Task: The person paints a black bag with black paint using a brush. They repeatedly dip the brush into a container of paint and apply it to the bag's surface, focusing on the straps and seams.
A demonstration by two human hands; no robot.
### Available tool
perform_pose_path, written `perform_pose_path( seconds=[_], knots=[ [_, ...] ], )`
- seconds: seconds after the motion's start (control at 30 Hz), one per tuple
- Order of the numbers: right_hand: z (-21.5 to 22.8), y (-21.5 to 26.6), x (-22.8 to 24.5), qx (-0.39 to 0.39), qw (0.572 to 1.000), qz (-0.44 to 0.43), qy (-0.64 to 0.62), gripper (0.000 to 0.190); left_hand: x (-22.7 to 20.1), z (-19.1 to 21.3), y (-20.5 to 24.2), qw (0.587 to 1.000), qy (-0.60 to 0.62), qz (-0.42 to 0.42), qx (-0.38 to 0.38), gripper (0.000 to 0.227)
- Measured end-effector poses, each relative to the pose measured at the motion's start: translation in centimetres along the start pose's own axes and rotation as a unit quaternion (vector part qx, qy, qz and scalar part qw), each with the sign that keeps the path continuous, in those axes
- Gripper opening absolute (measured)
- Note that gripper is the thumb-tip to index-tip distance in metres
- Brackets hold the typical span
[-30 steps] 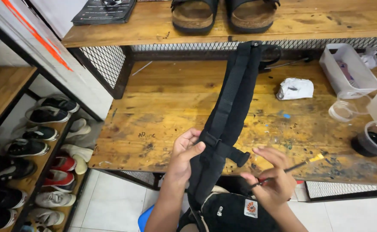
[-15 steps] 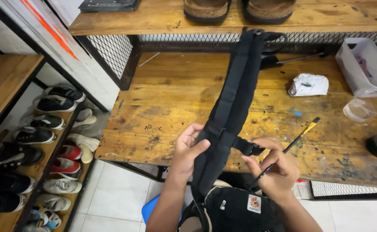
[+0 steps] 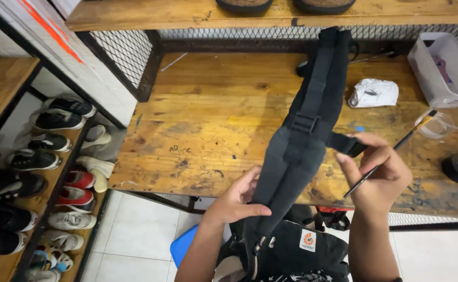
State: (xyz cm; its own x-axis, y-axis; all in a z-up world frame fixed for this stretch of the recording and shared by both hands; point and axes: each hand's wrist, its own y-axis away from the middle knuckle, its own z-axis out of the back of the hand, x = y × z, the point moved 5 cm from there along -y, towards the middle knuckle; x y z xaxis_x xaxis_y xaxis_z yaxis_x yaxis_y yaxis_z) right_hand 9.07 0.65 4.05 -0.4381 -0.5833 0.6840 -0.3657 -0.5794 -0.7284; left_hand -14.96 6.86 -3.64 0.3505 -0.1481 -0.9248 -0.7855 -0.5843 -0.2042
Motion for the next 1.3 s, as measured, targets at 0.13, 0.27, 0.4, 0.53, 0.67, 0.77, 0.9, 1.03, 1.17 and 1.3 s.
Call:
perform_pose_path(
  seconds=[0.13, 0.27, 0.4, 0.53, 0.67, 0.77, 0.9, 1.03, 1.17, 1.3],
  knots=[
    [2.6, -0.5, -1.6, -0.048, 0.998, -0.022, 0.014, 0.042, 0.4, -1.9, -1.0, 0.994, 0.074, 0.053, 0.062, 0.078],
    [5.2, -0.4, -2.3, -0.088, 0.996, -0.008, 0.001, 0.043, 1.9, -2.4, -1.4, 0.986, 0.110, 0.088, 0.085, 0.069],
    [7.4, 0.1, -3.4, -0.133, 0.990, -0.045, -0.003, 0.044, 2.4, -3.6, -1.6, 0.973, 0.183, 0.082, 0.112, 0.055],
    [8.5, 0.0, -3.7, -0.106, 0.993, -0.016, 0.043, 0.046, 3.0, -4.2, -1.8, 0.969, 0.197, 0.097, 0.112, 0.052],
    [9.4, -0.5, -4.3, -0.093, 0.994, 0.001, 0.062, 0.046, 5.9, -3.7, -1.4, 0.977, 0.154, 0.122, 0.086, 0.061],
    [9.9, -0.8, -4.5, -0.080, 0.994, 0.008, 0.073, 0.045, 4.9, -5.0, -1.1, 0.975, 0.149, 0.125, 0.105, 0.064],
    [9.6, -1.7, -4.0, -0.089, 0.994, 0.004, 0.070, 0.046, 5.0, -5.5, -0.9, 0.962, 0.209, 0.149, 0.098, 0.061],
    [9.3, -2.7, -2.7, -0.076, 0.992, 0.022, 0.101, 0.047, 7.7, -4.5, -0.7, 0.933, 0.317, 0.150, 0.084, 0.052],
    [8.9, -3.7, -1.0, -0.046, 0.991, 0.060, 0.111, 0.051, 10.7, -3.8, -0.5, 0.921, 0.348, 0.165, 0.054, 0.054],
    [8.8, -4.0, -0.2, -0.041, 0.990, 0.068, 0.114, 0.050, 12.8, -3.3, 0.0, 0.930, 0.325, 0.173, 0.017, 0.042]
  ],
)
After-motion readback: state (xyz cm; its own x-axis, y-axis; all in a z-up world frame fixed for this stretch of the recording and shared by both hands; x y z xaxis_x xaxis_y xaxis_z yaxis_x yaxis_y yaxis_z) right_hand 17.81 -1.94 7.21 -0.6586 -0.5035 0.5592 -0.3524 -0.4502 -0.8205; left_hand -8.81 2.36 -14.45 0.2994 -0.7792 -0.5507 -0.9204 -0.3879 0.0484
